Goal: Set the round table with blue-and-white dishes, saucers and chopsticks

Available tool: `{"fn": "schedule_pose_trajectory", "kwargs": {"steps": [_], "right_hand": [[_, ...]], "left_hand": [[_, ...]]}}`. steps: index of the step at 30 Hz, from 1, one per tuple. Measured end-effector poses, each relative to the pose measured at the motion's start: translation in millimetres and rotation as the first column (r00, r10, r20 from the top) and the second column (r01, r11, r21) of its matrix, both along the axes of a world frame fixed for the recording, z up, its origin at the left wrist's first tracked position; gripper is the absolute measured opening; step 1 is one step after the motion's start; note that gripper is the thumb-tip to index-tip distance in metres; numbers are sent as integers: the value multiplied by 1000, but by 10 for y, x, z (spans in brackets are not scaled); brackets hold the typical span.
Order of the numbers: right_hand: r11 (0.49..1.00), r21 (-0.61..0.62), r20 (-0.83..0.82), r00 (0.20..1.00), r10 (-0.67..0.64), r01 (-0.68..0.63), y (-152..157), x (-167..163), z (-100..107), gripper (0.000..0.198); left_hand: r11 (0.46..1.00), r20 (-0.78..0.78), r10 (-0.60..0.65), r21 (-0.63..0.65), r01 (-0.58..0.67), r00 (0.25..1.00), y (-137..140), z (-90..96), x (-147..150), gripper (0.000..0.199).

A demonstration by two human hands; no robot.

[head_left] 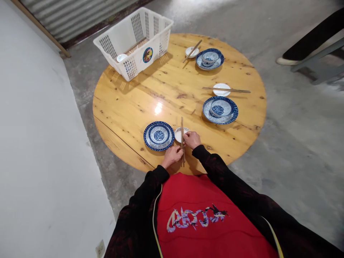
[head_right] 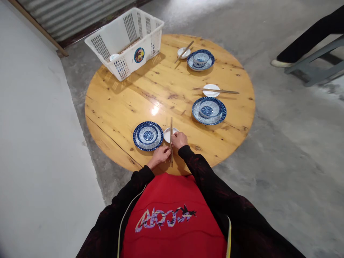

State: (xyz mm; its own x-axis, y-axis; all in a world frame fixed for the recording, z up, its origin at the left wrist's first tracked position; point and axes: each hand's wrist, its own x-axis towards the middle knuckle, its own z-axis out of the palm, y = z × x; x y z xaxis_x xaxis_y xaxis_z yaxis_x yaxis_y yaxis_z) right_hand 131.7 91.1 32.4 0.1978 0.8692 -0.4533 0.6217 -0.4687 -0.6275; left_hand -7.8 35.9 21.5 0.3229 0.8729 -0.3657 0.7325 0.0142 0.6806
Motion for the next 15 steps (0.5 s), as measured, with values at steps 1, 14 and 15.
{"fn": "schedule_pose_trajectory", "kwargs": {"steps": [1,14,15], "right_hand": [[1000,-1,-3,1000,0,0,-3,0,2,23],[999,48,29,1000,-5,4,-38,38,109,23],[998,58,36,999,-7,5,-51,64,129,23]], "left_hand": [[1000,-4,3,0,-3,1000,-2,3,-1,28],[998,10,45,34,-45,999,-33,21,-38,35],[998,5,52,42,-52,999,-45,30,-51,35]]}}
